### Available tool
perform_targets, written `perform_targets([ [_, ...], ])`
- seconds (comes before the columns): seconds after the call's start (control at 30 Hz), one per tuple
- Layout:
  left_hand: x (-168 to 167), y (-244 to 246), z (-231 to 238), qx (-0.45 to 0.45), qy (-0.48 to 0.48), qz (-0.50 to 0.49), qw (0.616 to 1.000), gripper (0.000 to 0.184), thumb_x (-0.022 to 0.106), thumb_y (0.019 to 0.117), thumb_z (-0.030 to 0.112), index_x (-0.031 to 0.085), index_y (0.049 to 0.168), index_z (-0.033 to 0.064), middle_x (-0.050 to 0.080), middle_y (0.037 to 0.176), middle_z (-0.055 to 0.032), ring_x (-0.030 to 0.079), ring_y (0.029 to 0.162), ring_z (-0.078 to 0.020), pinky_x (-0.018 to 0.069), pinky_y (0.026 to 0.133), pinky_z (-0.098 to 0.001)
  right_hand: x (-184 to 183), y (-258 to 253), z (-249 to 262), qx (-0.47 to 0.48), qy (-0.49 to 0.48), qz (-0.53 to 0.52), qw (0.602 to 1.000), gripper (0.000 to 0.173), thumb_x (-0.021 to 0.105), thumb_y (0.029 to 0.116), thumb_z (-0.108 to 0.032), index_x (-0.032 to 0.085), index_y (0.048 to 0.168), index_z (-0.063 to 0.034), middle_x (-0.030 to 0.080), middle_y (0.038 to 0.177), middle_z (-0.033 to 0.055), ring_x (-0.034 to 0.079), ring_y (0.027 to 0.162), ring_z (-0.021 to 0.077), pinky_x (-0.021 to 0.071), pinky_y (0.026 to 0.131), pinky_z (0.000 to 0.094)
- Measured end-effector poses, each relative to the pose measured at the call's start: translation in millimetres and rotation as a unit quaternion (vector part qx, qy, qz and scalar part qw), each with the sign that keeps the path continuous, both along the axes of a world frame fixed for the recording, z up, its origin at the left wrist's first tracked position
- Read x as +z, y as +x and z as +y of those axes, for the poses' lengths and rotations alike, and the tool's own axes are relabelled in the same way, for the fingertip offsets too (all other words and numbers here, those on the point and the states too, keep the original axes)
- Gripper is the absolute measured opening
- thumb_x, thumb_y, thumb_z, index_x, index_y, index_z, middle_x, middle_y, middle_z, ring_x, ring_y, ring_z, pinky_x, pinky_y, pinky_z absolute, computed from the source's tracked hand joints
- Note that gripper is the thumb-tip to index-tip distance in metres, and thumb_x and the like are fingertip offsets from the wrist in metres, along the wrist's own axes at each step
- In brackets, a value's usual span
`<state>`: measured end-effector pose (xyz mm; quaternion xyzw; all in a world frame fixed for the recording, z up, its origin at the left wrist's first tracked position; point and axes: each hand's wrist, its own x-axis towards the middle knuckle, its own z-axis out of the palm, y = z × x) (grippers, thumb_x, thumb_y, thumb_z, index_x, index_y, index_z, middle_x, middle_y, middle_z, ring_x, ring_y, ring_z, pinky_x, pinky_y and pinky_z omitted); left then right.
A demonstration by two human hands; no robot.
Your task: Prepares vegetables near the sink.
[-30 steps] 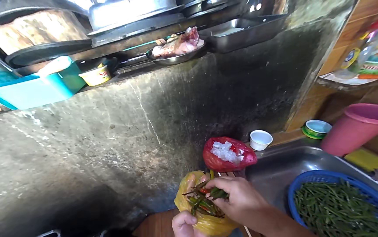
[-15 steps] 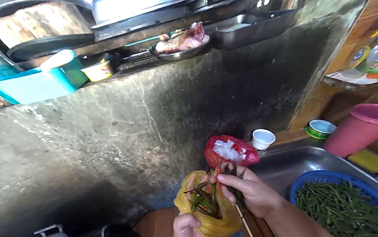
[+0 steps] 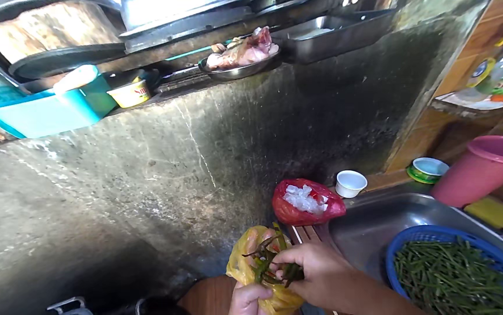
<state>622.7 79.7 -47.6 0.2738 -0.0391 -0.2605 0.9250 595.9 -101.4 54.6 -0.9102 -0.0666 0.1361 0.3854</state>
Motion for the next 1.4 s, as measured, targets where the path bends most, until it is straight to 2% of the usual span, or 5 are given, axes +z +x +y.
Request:
perform_targets([
  [0.57, -2, -5, 1, -0.018, 0.006, -0.047, 0.999, 0.037, 0.065, 0.0664, -0.012, 0.076, 0.097, 0.005, 0.078, 0.092, -0.0109, 0.076, 0.085, -0.0169, 0.063, 0.08, -0.0359, 12, 12, 36, -0.071, -0.143, 0.011, 0.987, 0.03, 0.066, 0.0965, -0.025, 0.071, 0.119, -0.006, 0.072, 0.118, 0.0164, 0.067, 0.113, 0.0349, 0.0526, 0.092, 0.0569],
  [0.8, -5, -1, 6, -0.024, -0.017, -0.037, 0.999, 0.035, 0.066, 0.0666, -0.012, 0.076, 0.097, 0.0028, 0.078, 0.094, -0.014, 0.077, 0.088, -0.0209, 0.0636, 0.081, -0.0391, -20, 22, 15, -0.113, 0.115, -0.036, 0.986, 0.025, 0.07, 0.0935, -0.028, 0.075, 0.105, -0.0064, 0.072, 0.099, 0.0073, 0.067, 0.093, 0.0125, 0.0547, 0.085, 0.0334],
  [1.0, -5, -2, 5, -0.04, -0.019, -0.059, 0.997, 0.035, 0.066, 0.0676, -0.013, 0.077, 0.097, 0.0039, 0.078, 0.091, -0.0117, 0.077, 0.084, -0.018, 0.0635, 0.079, -0.0362, -4, 18, 25, -0.046, -0.05, 0.02, 0.997, 0.034, 0.067, 0.0972, -0.033, 0.073, 0.119, -0.0077, 0.073, 0.114, 0.0157, 0.067, 0.113, 0.0331, 0.0507, 0.097, 0.0567],
  [1.2, -5, -1, 9, -0.021, -0.015, -0.053, 0.998, 0.036, 0.068, 0.0671, -0.012, 0.078, 0.098, 0.0047, 0.078, 0.094, -0.0127, 0.077, 0.087, -0.0194, 0.0639, 0.081, -0.038, -21, 17, 13, -0.114, 0.337, -0.074, 0.932, 0.011, 0.067, 0.0934, -0.021, 0.069, 0.092, -0.0109, 0.062, 0.075, -0.0078, 0.058, 0.062, -0.002, 0.0503, 0.057, 0.0167],
  [1.4, -4, -2, 13, 0.001, 0.007, -0.052, 0.999, 0.038, 0.066, 0.0671, -0.016, 0.077, 0.098, 0.0036, 0.078, 0.095, -0.0129, 0.077, 0.088, -0.0199, 0.0641, 0.081, -0.0386, -3, 12, 4, -0.126, 0.331, 0.004, 0.935, 0.01, 0.065, 0.0902, -0.014, 0.062, 0.099, -0.0106, 0.065, 0.079, -0.0035, 0.06, 0.061, 0.0041, 0.051, 0.054, 0.0206],
])
